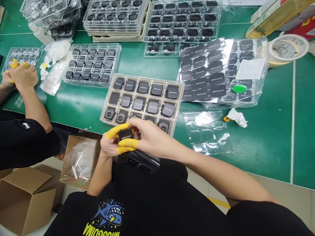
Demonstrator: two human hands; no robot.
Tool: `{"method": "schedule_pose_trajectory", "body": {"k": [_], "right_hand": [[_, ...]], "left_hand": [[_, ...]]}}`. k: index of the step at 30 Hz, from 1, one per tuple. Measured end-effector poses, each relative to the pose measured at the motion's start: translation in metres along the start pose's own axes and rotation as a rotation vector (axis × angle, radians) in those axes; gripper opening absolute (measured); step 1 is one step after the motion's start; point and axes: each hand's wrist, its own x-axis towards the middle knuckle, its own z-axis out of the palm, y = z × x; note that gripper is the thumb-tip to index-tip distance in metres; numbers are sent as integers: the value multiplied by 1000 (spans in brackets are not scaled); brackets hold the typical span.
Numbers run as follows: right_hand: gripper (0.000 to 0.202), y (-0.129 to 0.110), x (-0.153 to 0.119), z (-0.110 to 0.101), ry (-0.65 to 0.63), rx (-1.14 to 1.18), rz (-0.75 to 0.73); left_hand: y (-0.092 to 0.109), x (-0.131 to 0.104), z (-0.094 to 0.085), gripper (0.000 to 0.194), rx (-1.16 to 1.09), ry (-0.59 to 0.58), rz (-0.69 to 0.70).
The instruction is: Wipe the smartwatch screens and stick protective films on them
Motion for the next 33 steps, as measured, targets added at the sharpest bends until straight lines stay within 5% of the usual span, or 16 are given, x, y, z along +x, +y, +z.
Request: {"method": "schedule_pose_trajectory", "body": {"k": [6,17,24,28,33], "right_hand": [[45,2,2,5,-4,42,-47],[40,14,11,8,107,12,-16],[32,15,16,8,99,-236,-73],[31,17,29,13,33,-248,-152],[37,15,55,15,22,-369,-168]], "left_hand": [[12,-3,-1,83,117,11,30],[24,-6,24,70,-191,153,-411],[35,-6,10,33,0,132,-457],[32,-10,4,35,-34,115,-515],[31,-9,-1,64,-265,254,-578]]}}
